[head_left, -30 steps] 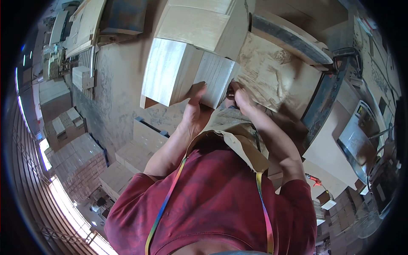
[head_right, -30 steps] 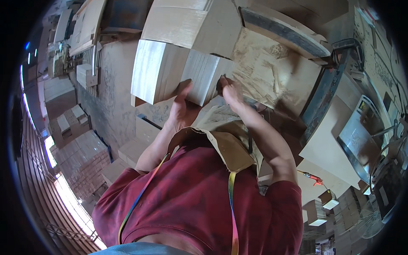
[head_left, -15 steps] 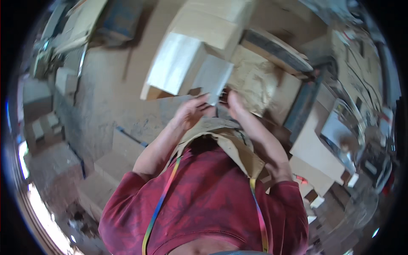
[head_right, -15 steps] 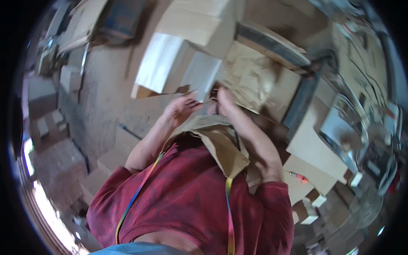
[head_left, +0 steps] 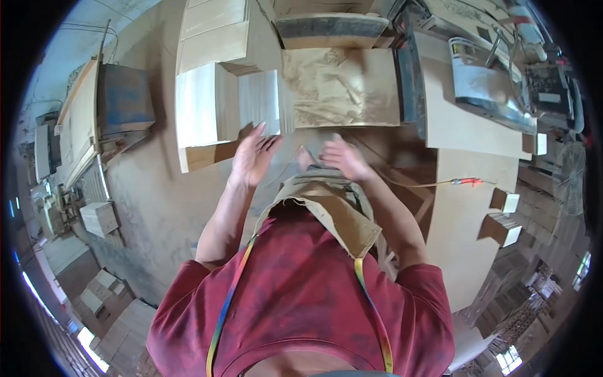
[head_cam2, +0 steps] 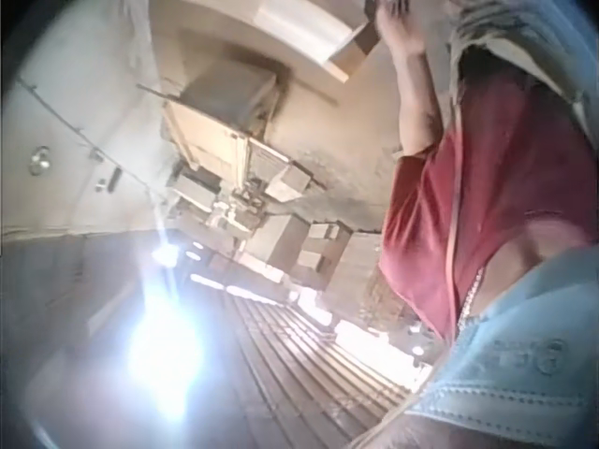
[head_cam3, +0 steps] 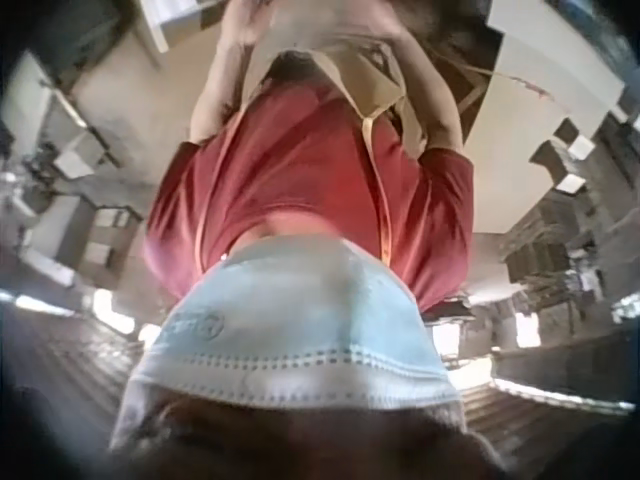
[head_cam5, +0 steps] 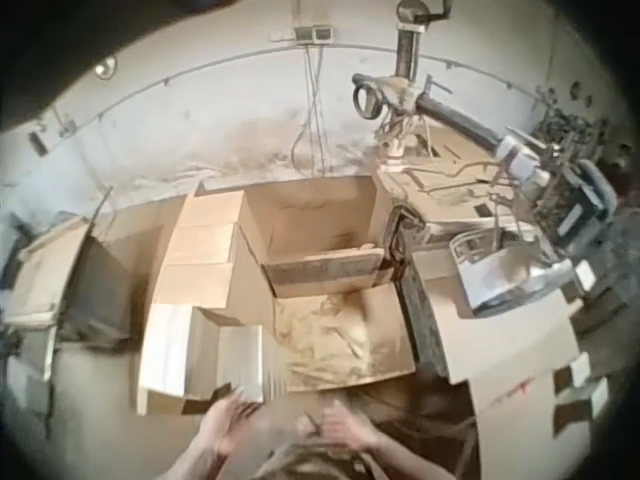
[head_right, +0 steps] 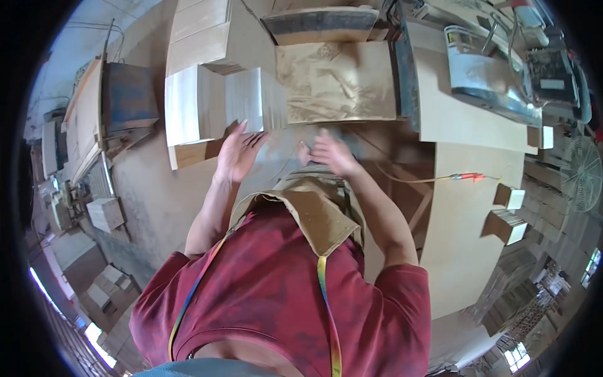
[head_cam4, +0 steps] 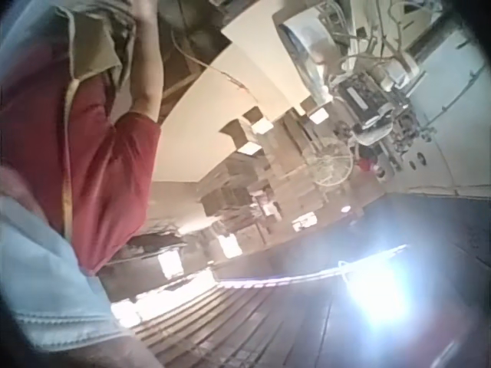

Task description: The recorder uses a belt sander to smooth the edges of wooden blocks and then packs the finished blocks into cardboard boxes.

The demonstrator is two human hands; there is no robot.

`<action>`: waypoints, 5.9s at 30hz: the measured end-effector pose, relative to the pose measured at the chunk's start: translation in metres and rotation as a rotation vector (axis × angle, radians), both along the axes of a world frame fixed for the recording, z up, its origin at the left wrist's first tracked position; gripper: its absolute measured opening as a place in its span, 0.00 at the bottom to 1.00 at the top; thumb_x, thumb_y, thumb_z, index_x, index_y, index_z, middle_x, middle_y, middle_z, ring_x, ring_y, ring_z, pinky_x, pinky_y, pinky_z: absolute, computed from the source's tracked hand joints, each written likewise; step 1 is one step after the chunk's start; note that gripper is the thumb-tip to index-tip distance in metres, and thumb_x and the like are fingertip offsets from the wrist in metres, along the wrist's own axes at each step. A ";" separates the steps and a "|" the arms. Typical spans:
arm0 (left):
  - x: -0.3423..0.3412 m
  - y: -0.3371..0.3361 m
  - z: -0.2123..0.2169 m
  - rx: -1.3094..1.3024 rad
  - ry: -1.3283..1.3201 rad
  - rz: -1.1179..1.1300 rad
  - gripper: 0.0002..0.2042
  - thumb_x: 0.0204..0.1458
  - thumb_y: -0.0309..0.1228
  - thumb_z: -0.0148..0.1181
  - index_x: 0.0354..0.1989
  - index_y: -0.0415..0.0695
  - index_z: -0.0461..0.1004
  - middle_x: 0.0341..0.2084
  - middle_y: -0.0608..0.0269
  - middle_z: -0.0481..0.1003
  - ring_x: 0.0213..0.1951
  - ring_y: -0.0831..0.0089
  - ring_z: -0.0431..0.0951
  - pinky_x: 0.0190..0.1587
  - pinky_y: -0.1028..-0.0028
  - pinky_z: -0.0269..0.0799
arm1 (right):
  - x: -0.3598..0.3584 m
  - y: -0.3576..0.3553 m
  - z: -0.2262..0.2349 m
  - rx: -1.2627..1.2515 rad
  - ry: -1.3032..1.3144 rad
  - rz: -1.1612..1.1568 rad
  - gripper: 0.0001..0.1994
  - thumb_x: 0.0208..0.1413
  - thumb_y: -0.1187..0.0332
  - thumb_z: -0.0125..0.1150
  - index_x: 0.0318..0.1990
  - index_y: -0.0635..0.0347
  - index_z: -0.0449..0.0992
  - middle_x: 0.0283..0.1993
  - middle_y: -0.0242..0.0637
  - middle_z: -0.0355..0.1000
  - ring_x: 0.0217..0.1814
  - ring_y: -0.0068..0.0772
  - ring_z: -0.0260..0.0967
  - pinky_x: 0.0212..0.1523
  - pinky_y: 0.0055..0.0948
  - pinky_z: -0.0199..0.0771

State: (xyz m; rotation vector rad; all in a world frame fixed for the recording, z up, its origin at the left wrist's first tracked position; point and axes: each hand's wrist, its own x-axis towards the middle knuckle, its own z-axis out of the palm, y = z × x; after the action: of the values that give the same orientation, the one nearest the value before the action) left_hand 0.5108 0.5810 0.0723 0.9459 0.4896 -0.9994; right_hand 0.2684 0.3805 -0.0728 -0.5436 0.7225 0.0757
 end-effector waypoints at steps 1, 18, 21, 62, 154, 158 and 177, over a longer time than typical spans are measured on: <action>0.005 -0.003 0.002 0.002 -0.004 -0.036 0.25 0.67 0.31 0.69 0.66 0.27 0.71 0.64 0.36 0.67 0.61 0.52 0.74 0.76 0.52 0.70 | -0.016 -0.005 -0.001 0.065 0.222 -0.046 0.30 0.77 0.46 0.58 0.68 0.65 0.75 0.50 0.43 0.82 0.53 0.47 0.83 0.59 0.40 0.82; -0.035 -0.075 -0.040 0.145 -0.190 -1.380 0.17 0.66 0.27 0.69 0.60 0.33 0.78 0.51 0.47 0.82 0.53 0.58 0.86 0.59 0.64 0.84 | -0.157 0.201 0.062 -0.204 0.310 -1.204 0.12 0.74 0.60 0.62 0.48 0.61 0.80 0.38 0.34 0.78 0.39 0.30 0.80 0.43 0.24 0.78; -0.049 -0.104 -0.022 0.088 -0.148 -1.705 0.16 0.67 0.27 0.68 0.59 0.33 0.77 0.50 0.48 0.83 0.52 0.58 0.86 0.59 0.64 0.84 | -0.164 0.272 0.072 -0.217 0.464 -1.556 0.13 0.74 0.61 0.61 0.50 0.62 0.80 0.41 0.36 0.79 0.40 0.31 0.81 0.45 0.25 0.79; -0.387 -0.249 -0.119 -0.110 -0.390 -2.706 0.13 0.69 0.35 0.67 0.52 0.38 0.80 0.41 0.57 0.83 0.43 0.67 0.84 0.50 0.69 0.83 | 0.107 0.490 -0.089 0.700 1.371 -1.789 0.27 0.65 0.45 0.63 0.36 0.66 0.87 0.30 0.43 0.83 0.26 0.37 0.78 0.33 0.34 0.81; -0.336 -0.330 0.047 0.286 -0.388 0.371 0.39 0.64 0.54 0.71 0.62 0.22 0.74 0.43 0.54 0.77 0.39 0.74 0.79 0.38 0.82 0.75 | -0.008 -0.379 0.229 -0.978 -0.373 1.174 0.29 0.70 0.52 0.66 0.62 0.75 0.80 0.56 0.50 0.82 0.52 0.36 0.77 0.55 0.30 0.77; -0.373 -0.327 0.039 0.413 -0.313 0.528 0.21 0.66 0.51 0.70 0.40 0.41 0.80 0.24 0.71 0.71 0.23 0.84 0.66 0.27 0.82 0.61 | -0.005 -0.361 0.206 -0.821 -0.367 1.391 0.28 0.70 0.52 0.67 0.59 0.77 0.81 0.51 0.51 0.82 0.47 0.35 0.80 0.50 0.26 0.81; -0.320 -0.347 0.025 0.696 -0.222 0.691 0.35 0.60 0.54 0.71 0.55 0.26 0.81 0.42 0.48 0.85 0.35 0.67 0.86 0.37 0.73 0.82 | 0.057 -0.340 0.157 -0.512 -0.458 1.440 0.23 0.68 0.62 0.68 0.55 0.82 0.80 0.48 0.53 0.83 0.43 0.37 0.81 0.45 0.26 0.82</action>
State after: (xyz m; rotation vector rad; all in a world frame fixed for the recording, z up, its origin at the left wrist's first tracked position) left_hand 0.1911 0.2341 0.0972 1.3490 0.9235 -0.0736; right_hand 0.3253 0.0405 0.0840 -1.4348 -0.2353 1.0880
